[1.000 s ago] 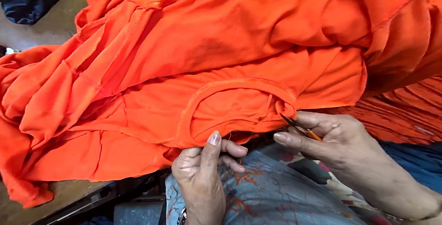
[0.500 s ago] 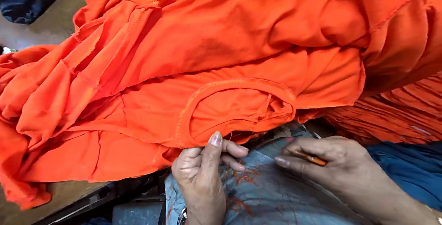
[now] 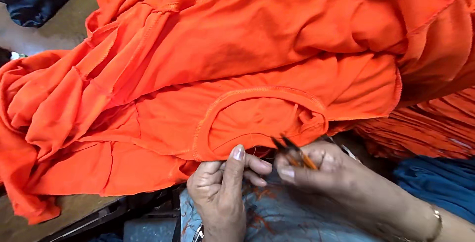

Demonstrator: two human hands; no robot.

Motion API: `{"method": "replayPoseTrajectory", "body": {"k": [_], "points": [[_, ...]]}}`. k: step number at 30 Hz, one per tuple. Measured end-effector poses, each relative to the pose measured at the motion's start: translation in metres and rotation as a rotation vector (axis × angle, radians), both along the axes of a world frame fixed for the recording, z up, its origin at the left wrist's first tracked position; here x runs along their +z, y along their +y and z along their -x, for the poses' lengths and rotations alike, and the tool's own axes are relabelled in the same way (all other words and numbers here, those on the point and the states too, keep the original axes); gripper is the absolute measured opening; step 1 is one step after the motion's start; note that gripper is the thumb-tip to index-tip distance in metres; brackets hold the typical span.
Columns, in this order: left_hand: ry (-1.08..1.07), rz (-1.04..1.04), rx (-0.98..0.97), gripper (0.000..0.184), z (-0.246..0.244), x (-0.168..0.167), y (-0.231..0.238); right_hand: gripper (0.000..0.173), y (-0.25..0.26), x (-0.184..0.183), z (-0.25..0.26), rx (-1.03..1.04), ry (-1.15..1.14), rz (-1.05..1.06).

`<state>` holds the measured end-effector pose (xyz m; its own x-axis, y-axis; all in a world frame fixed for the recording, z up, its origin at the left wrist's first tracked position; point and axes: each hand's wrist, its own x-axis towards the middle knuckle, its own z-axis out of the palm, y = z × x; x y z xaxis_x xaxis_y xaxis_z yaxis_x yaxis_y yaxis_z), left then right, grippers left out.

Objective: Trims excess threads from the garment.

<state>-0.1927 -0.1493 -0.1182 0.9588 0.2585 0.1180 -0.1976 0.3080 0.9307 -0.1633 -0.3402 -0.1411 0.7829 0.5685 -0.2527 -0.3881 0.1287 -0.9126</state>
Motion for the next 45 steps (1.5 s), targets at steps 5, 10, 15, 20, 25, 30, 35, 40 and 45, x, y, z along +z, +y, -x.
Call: {"method": "replayPoseTrajectory", "body": {"k": [5, 10, 15, 20, 25, 30, 35, 40, 45], "points": [[-0.005, -0.006, -0.005, 0.019, 0.0, -0.001, 0.001, 0.013, -0.03, -0.01, 0.017, 0.145, -0.594, 0.381], [-0.001, 0.035, -0.03, 0.019, 0.0, -0.001, 0.001, 0.035, -0.044, 0.026, 0.007, -0.073, -0.668, 0.394], [0.056, 0.128, -0.077, 0.018, 0.002, 0.001, -0.001, 0.039, -0.027, 0.042, -0.002, -0.215, -1.143, 0.667], [0.089, 0.162, -0.105, 0.02, 0.002, 0.002, -0.001, 0.039, -0.014, 0.041, -0.003, -0.265, -1.37, 0.856], [0.096, 0.184, -0.118, 0.022, 0.0, 0.002, -0.002, 0.035, -0.01, 0.038, -0.012, -0.292, -1.454, 0.848], [0.118, 0.225, -0.135, 0.022, 0.001, 0.003, -0.001, 0.034, -0.007, 0.034, -0.016, -0.29, -1.464, 0.809], [0.112, 0.23, -0.139, 0.022, 0.001, 0.003, -0.001, 0.033, -0.004, 0.034, -0.015, -0.279, -1.461, 0.808], [0.11, 0.219, -0.143, 0.023, 0.001, 0.003, -0.001, 0.034, -0.003, 0.035, -0.015, -0.279, -1.463, 0.806], [0.09, 0.189, -0.164, 0.022, 0.002, 0.001, 0.0, 0.034, -0.001, 0.035, -0.016, -0.28, -1.454, 0.794]]}}
